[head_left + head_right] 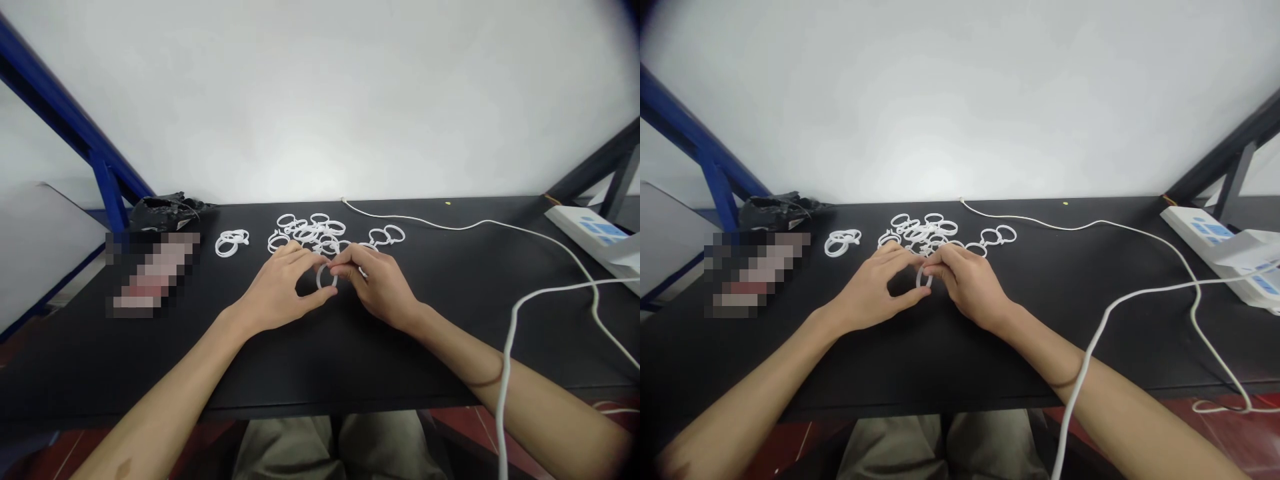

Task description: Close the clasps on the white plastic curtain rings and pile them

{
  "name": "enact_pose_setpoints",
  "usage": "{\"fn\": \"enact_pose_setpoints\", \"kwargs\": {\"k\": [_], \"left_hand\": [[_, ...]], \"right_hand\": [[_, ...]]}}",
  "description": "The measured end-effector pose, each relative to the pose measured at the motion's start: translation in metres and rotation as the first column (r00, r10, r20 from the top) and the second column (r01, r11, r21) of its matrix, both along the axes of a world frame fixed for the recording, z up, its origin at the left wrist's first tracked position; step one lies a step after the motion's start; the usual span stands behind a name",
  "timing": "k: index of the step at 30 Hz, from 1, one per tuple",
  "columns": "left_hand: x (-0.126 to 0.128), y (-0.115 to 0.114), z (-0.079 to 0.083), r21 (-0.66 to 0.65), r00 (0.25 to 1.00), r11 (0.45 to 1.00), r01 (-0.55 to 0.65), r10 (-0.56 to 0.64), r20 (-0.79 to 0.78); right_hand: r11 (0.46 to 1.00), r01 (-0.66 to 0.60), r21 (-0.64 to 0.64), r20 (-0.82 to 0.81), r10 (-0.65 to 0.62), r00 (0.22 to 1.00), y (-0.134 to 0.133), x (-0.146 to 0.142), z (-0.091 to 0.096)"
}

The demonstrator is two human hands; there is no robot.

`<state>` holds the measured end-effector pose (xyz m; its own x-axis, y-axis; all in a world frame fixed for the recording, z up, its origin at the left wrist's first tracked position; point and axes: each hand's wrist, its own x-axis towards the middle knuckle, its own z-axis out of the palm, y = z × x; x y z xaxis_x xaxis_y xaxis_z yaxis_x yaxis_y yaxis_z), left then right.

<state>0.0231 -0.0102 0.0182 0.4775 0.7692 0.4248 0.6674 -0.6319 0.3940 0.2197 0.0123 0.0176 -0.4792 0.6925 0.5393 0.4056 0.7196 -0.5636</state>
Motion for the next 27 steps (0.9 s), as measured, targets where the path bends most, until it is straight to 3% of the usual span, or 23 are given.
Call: {"fn": "enact_pose_setpoints", "kwargs": {"k": [3,5,7,10,12,14,18,24,27], "left_hand": [[-0.003,0.003,0.000,0.056,0.999,0.997,-0.049,0.049,-0.005],[-0.010,0.009,0.000,0.125,0.981,0.974,-0.189,0.192,-0.010],[-0.023,0.016,-0.002,0.193,0.901,0.885,-0.423,0.434,-0.017],[-0.046,0.027,-0.007,0.231,0.676,0.674,-0.701,0.732,-0.085],[-0.059,0.032,-0.011,0.224,0.582,0.606,-0.763,0.796,-0.170],[-0.067,0.033,-0.015,0.216,0.537,0.582,-0.784,0.810,-0.237],[-0.065,0.031,-0.016,0.253,0.545,0.590,-0.767,0.807,-0.227],[-0.047,0.026,-0.011,0.236,0.758,0.806,-0.543,0.591,-0.276],[-0.042,0.023,-0.010,0.218,0.788,0.846,-0.486,0.532,-0.310]], "right_hand": [[0.998,0.049,-0.025,-0.014,-0.049,0.999,0.000,0.000,-0.001],[0.995,0.088,-0.052,-0.001,-0.088,0.996,0.000,0.000,-0.001],[0.990,0.120,-0.068,0.013,-0.120,0.993,-0.001,0.000,-0.001],[0.989,0.127,-0.071,0.038,-0.124,0.992,-0.002,-0.001,0.000],[0.991,0.113,-0.066,0.051,-0.110,0.993,-0.003,-0.001,0.000],[0.993,0.101,-0.063,0.058,-0.098,0.993,-0.004,-0.001,0.000],[0.994,0.095,-0.059,0.063,-0.091,0.994,-0.004,-0.001,0.000],[0.994,0.081,-0.078,0.084,-0.074,0.994,-0.004,-0.001,-0.001],[0.994,0.072,-0.086,0.098,-0.063,0.993,-0.004,-0.001,-0.002]]}}
